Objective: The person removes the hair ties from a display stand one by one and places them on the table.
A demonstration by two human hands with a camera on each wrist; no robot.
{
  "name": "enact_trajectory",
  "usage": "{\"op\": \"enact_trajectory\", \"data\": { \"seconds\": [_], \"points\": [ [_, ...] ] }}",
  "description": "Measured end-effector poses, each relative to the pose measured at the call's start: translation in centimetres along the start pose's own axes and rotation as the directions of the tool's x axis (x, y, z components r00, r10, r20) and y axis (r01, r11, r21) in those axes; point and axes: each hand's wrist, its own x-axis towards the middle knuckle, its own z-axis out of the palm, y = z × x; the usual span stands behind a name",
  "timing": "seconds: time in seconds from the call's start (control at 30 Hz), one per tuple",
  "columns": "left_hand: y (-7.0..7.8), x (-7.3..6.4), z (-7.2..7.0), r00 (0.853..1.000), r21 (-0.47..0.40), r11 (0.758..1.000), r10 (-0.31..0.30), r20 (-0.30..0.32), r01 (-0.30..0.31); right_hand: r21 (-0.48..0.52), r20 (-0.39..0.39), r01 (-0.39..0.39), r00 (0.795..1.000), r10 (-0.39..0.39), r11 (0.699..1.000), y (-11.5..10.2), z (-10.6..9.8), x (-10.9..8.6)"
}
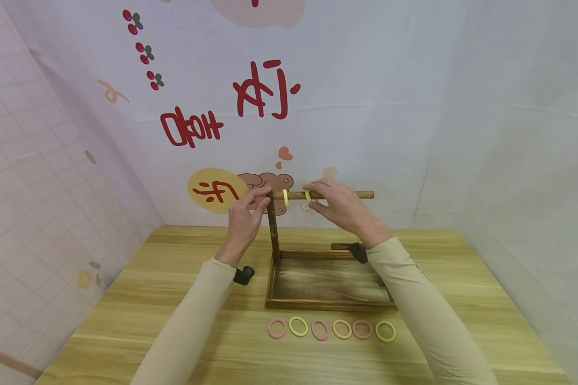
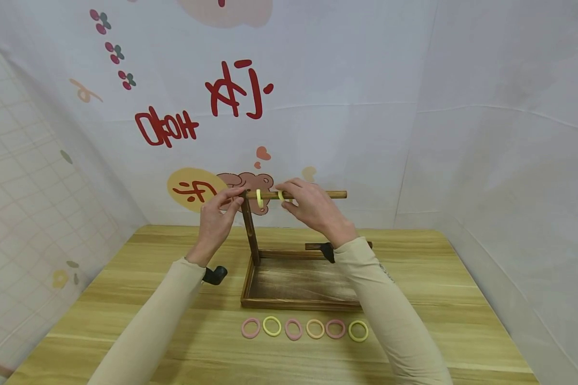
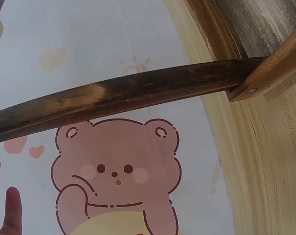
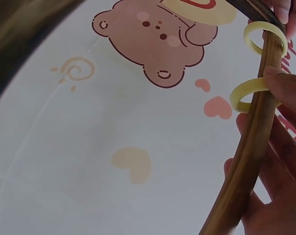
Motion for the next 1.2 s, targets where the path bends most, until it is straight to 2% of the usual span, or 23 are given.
{"op": "enact_trajectory", "data": {
  "seconds": [1.2],
  "points": [
    [0.1,0.0,0.0,1.0,-0.002,1.0,0.014,0.005,-0.014,-0.035,-0.034,-0.003,0.999,0.002,0.999,0.8,-1.2,-1.0]
  ]
}}
